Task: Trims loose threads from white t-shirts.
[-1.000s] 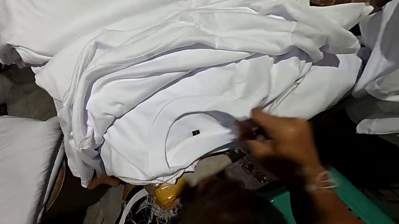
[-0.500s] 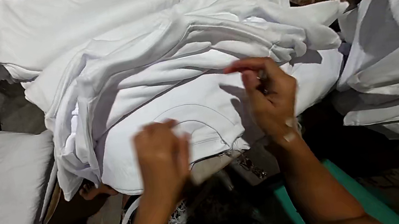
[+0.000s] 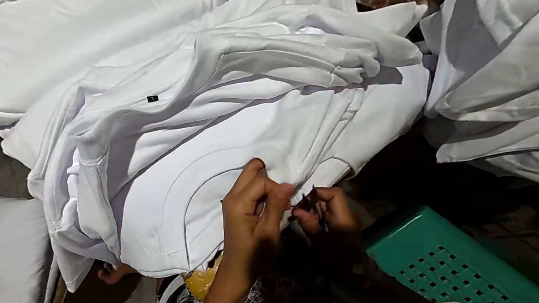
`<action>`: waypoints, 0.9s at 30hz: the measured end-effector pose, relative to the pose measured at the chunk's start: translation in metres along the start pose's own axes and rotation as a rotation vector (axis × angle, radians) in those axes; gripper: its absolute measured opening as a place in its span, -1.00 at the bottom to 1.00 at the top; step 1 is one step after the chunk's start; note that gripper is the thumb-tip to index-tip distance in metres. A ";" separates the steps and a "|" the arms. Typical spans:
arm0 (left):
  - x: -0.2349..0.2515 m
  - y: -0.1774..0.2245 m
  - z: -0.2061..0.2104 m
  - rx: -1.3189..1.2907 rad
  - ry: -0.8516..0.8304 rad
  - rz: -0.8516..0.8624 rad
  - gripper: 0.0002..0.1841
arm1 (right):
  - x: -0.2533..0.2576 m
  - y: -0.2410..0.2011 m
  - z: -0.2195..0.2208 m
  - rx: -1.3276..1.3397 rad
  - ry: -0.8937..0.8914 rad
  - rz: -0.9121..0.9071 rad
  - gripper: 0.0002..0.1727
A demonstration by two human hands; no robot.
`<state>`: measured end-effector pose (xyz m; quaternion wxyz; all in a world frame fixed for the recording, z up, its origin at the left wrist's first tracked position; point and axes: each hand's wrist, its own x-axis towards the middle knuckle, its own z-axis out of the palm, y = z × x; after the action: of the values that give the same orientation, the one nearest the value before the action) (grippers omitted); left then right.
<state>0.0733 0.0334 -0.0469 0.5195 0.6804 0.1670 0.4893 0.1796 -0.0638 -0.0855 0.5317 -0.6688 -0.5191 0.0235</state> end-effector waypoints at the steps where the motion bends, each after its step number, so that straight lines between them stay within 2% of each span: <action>1: -0.003 0.003 -0.001 -0.008 -0.031 0.000 -0.62 | 0.000 -0.003 0.002 -0.030 0.008 -0.033 -0.61; 5: -0.008 0.005 -0.003 0.010 -0.089 0.037 -0.58 | 0.009 -0.011 0.007 -0.031 0.008 -0.029 -0.68; 9: -0.012 0.008 -0.008 -0.031 -0.103 0.024 -0.53 | 0.011 -0.010 0.008 0.122 0.058 0.084 -0.75; 13: -0.021 0.018 -0.002 0.156 -0.120 0.087 -0.55 | 0.017 -0.008 0.014 0.047 0.156 -0.080 -0.54; 15: -0.022 0.022 -0.001 0.247 -0.119 0.117 -0.57 | 0.022 -0.010 0.022 0.117 0.136 -0.102 -0.61; 18: -0.024 0.026 -0.013 0.193 -0.070 0.031 -0.59 | 0.029 -0.009 0.020 0.289 0.048 -0.078 -0.80; 20: -0.025 0.028 -0.027 0.074 0.001 -0.054 -0.55 | 0.031 0.001 0.014 0.295 -0.026 -0.090 -0.84; 22: -0.024 0.031 -0.039 0.064 0.047 -0.069 -0.59 | 0.029 0.011 0.007 0.263 -0.053 -0.094 -0.86; 24: -0.025 0.034 -0.047 0.082 0.056 -0.050 -0.60 | 0.025 0.007 -0.001 0.318 -0.103 -0.001 -0.88; 26: -0.027 0.037 -0.050 0.113 0.028 -0.037 -0.59 | 0.017 -0.008 -0.010 0.523 -0.309 0.146 -0.88; 27: -0.028 0.037 -0.051 0.136 0.009 -0.028 -0.59 | 0.014 -0.015 -0.013 0.682 -0.494 0.210 -0.86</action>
<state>0.0069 0.0252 -0.0299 0.4782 0.7094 0.2114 0.4727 0.1835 -0.0642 -0.0615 0.5769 -0.4782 -0.5222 0.4071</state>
